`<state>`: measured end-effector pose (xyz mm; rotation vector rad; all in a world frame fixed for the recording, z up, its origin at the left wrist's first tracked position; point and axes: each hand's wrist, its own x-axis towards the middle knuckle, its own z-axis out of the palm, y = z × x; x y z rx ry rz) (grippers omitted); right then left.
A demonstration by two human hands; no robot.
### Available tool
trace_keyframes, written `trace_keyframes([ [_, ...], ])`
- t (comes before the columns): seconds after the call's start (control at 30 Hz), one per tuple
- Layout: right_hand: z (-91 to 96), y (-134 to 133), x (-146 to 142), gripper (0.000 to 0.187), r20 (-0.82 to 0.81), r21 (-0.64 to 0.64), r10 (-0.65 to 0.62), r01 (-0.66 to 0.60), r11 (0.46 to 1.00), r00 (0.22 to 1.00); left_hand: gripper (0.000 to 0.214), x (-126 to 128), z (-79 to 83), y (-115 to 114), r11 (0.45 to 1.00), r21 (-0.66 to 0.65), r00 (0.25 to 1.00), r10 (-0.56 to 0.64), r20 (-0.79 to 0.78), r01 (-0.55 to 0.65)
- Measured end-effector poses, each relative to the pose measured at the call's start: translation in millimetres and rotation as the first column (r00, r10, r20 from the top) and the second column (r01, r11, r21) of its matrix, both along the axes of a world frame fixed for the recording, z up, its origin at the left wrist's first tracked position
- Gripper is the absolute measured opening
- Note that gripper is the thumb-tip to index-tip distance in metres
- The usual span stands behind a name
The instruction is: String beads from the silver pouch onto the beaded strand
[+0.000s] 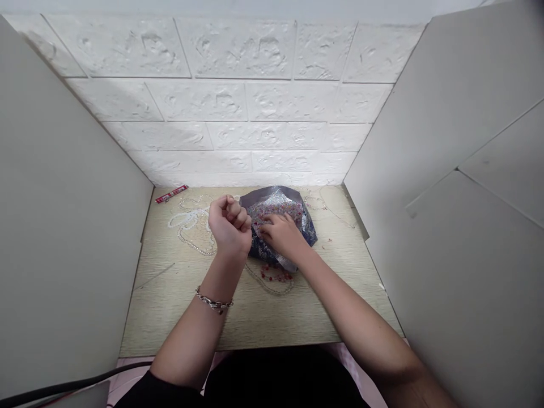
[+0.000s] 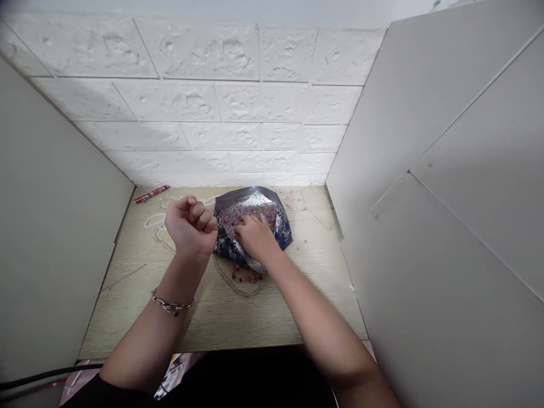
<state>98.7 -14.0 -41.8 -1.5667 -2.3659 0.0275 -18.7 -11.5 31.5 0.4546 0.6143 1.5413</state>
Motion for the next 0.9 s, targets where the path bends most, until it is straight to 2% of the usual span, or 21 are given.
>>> trace_keyframes([
  [0.4,-3.7,0.9,-9.8,0.023,0.099,0.048,0.048,-0.053,0.997,0.994,0.012,1.9,-2.9,2.8,0.999,-0.028,1.000,-0.030,0.005,0.030],
  [0.9,-6.2,2.8,-7.2,0.024,0.107,-0.023,0.000,0.002,1.000,0.994,0.012,1.7,-6.4,6.4,0.997,-0.044,0.998,-0.058,0.002,0.058],
])
